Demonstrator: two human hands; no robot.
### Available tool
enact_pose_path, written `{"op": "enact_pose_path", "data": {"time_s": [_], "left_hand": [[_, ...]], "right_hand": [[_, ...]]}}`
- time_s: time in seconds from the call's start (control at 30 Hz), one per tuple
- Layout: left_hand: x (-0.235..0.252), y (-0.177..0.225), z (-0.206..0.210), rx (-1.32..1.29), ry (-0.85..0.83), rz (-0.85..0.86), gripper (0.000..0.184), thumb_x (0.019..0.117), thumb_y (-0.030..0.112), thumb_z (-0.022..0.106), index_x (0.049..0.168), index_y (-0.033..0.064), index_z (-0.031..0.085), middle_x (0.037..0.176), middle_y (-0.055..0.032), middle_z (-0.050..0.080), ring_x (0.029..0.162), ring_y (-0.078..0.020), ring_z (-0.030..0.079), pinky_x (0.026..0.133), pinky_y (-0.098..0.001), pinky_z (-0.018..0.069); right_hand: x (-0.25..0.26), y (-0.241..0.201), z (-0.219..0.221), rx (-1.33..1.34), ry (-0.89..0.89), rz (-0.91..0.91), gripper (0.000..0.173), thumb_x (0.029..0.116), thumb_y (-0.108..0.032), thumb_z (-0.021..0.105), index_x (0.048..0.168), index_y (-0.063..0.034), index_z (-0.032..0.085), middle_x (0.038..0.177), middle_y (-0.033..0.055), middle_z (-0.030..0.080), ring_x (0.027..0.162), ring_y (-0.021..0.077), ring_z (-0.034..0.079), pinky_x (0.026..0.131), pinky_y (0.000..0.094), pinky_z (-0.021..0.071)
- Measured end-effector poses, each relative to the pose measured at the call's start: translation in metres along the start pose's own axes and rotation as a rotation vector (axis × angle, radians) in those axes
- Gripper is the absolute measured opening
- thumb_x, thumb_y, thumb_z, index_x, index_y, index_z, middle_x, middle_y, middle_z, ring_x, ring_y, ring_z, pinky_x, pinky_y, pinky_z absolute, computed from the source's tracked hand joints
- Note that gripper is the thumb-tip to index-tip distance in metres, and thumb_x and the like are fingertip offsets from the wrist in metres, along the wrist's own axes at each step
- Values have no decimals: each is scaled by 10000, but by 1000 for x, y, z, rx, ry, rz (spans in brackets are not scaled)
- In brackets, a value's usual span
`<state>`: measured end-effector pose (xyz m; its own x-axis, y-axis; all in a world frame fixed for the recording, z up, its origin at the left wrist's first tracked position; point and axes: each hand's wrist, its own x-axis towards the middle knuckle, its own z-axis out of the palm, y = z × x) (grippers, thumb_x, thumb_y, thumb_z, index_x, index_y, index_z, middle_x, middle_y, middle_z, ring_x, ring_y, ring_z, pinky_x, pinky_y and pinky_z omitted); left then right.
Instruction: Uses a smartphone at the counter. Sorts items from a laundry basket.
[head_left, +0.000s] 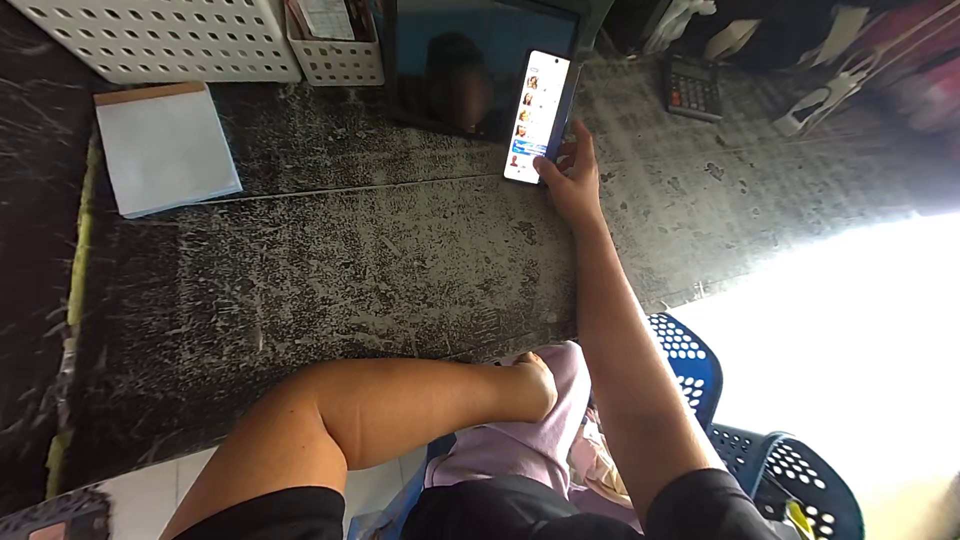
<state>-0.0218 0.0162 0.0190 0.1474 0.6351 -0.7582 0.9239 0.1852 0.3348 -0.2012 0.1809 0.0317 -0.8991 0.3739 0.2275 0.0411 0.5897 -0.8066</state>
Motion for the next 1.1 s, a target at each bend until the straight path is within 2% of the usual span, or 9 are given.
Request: {"op": "enact_pose_path", "data": {"time_s": [0.3, 0.5, 0.6, 0.67, 0.8, 0.87, 0.97, 1.03, 1.1], "left_hand": [[1, 0, 1, 13, 6, -7, 362, 1029, 83, 517, 1355, -69, 556, 1396, -306, 529, 1310, -463, 507, 1015, -637, 430], [1, 0, 0, 17, 2, -6, 365, 1021, 83, 534, 1349, -76, 557, 1390, -309, 532, 1307, -461, 510, 1012, -635, 434], [2, 1, 0, 15, -4, -11, 365, 1022, 91, 537, 1350, -68, 559, 1393, -303, 533, 1307, -459, 511, 1010, -635, 434], [1, 1, 0, 10, -7, -10, 369, 1027, 91, 528, 1360, -67, 552, 1402, -307, 525, 1313, -463, 505, 1012, -642, 430], [2, 0, 0, 30, -7, -1, 375, 1027, 86, 523, 1371, -63, 544, 1405, -305, 523, 1310, -460, 508, 1011, -636, 434], [2, 0, 0, 36, -10, -2, 375, 1030, 91, 521, 1371, -63, 544, 1409, -304, 519, 1315, -460, 504, 1012, -633, 434], [1, 0, 0, 17, -6, 0, 388, 1025, 98, 537, 1374, -71, 542, 1411, -317, 515, 1317, -473, 501, 1021, -643, 427], [0, 0, 0, 7, -4, -2, 389, 1026, 100, 536, 1374, -75, 541, 1410, -319, 515, 1318, -474, 499, 1023, -644, 424], [0, 0, 0, 9, -5, -3, 383, 1028, 98, 527, 1368, -78, 543, 1411, -317, 514, 1321, -475, 496, 1026, -646, 421]], "right_hand": [[0, 0, 0, 10, -4, 7, 845, 902, -299, 702, 1588, -35, 286, 1201, 151, 626, 924, 192, 638, 838, 375, 547], [0, 2, 2, 28, -28, -9, 1050, 796, -345, 837, 1604, -47, 237, 1264, 169, 610, 951, 192, 655, 839, 367, 569], [1, 4, 4, -35, -29, -9, 1097, 770, -348, 861, 1616, -71, 220, 1321, 185, 607, 1061, 248, 662, 921, 417, 563], [0, 2, 2, -27, -29, -8, 1030, 805, -330, 815, 1612, -67, 232, 1315, 187, 607, 1060, 250, 654, 917, 419, 554], [0, -1, -2, 59, -12, 9, 775, 937, -207, 625, 1598, -35, 259, 1231, 155, 611, 894, 179, 639, 788, 352, 552], [0, 1, -1, 44, -5, -1, 783, 929, -217, 636, 1592, -24, 268, 1210, 155, 614, 897, 182, 634, 795, 354, 549], [0, 2, 0, 1, -7, -1, 875, 899, -311, 719, 1596, -36, 266, 1225, 160, 616, 913, 193, 640, 812, 364, 554], [1, 1, 0, -17, -11, 0, 905, 869, -282, 747, 1594, -35, 265, 1237, 169, 615, 918, 207, 647, 812, 377, 561], [1, 1, -1, 18, -8, -2, 842, 893, -231, 698, 1591, -30, 271, 1225, 165, 622, 904, 200, 643, 799, 373, 556]]}}
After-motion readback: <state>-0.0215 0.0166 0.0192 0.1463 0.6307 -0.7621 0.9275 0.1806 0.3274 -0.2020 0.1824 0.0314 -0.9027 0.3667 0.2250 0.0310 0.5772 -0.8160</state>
